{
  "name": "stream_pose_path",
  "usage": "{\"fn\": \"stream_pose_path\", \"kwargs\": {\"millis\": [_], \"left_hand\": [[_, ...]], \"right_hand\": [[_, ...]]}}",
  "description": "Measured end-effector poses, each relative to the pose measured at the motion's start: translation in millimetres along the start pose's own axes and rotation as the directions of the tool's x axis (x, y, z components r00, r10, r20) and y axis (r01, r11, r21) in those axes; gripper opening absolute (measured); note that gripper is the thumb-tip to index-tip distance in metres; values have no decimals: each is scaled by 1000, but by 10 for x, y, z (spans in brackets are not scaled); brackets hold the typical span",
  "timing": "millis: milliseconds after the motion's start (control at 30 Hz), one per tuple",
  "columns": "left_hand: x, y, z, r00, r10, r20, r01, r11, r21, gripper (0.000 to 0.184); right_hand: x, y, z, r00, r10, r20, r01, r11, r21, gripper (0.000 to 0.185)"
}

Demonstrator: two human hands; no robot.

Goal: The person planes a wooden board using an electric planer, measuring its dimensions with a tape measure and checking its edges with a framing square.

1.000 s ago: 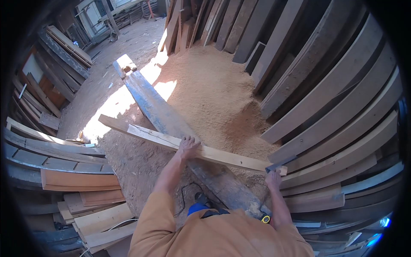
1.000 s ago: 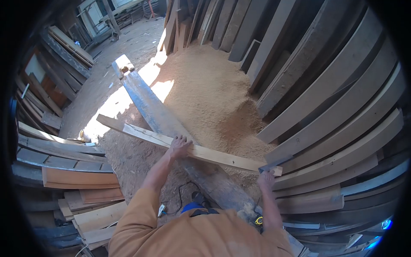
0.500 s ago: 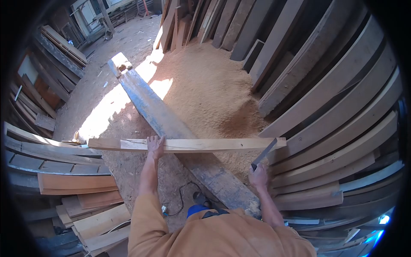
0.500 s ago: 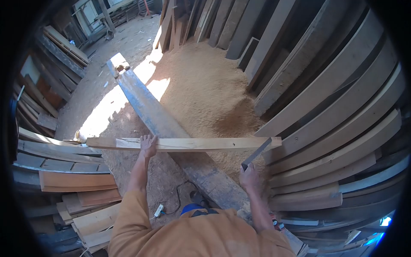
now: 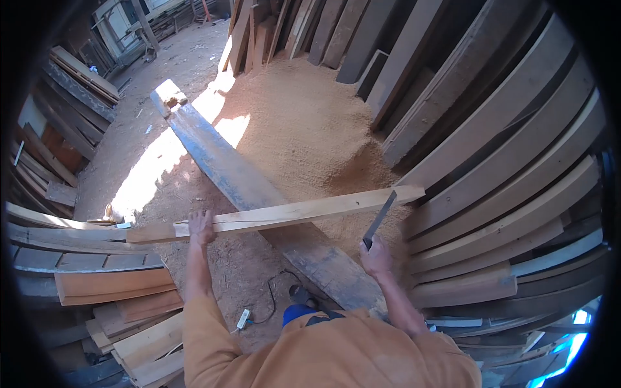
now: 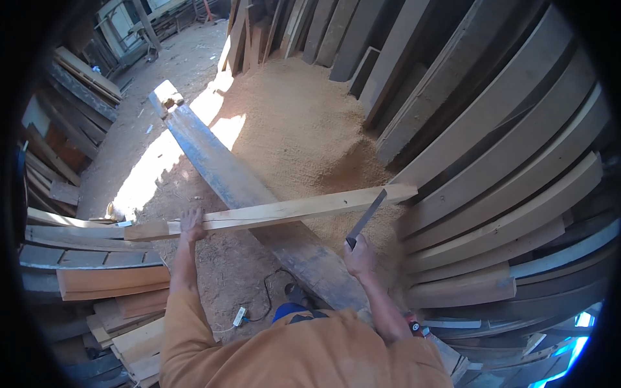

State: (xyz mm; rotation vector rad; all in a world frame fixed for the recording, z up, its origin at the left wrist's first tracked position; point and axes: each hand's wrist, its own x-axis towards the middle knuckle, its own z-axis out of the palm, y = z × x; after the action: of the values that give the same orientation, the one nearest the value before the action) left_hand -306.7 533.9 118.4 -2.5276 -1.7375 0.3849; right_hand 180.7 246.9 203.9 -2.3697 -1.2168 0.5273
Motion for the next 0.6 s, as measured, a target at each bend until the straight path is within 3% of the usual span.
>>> {"fn": "stream_pose_path", "kwargs": {"millis": [67, 167, 233, 333, 433, 533, 600], "left_hand": [[5, -161, 115, 987, -80, 141, 88, 995, -48, 54], [-95, -57, 242, 992, -128, 15, 129, 989, -74, 49], [-109, -115, 428, 989, -144, 17, 145, 983, -109, 48], [-235, -98, 542, 983, -181, 36, 184, 977, -111, 45], [-379, -64, 565, 988, -148, 44, 150, 987, -51, 43], [-518, -67, 629, 983, -140, 121, 156, 978, -137, 44], [-663, -17, 581, 984, -151, 92, 165, 972, -168, 48]], "right_hand": [[-58, 51, -5, 1000, -1, 2, 1, 1000, -18, 32], [-79, 119, 55, 999, 1, 45, 1, 999, -36, 32], [-97, 56, 46, 992, 59, 110, -56, 998, -31, 34], [-154, 13, 21, 998, -41, 54, 42, 999, -28, 33], [-161, 46, 84, 999, -22, -25, 24, 997, 73, 31], [-132, 56, 67, 999, -11, -37, 15, 995, 103, 28], [-82, 6, 70, 999, -38, -25, 41, 989, 139, 27]]}}
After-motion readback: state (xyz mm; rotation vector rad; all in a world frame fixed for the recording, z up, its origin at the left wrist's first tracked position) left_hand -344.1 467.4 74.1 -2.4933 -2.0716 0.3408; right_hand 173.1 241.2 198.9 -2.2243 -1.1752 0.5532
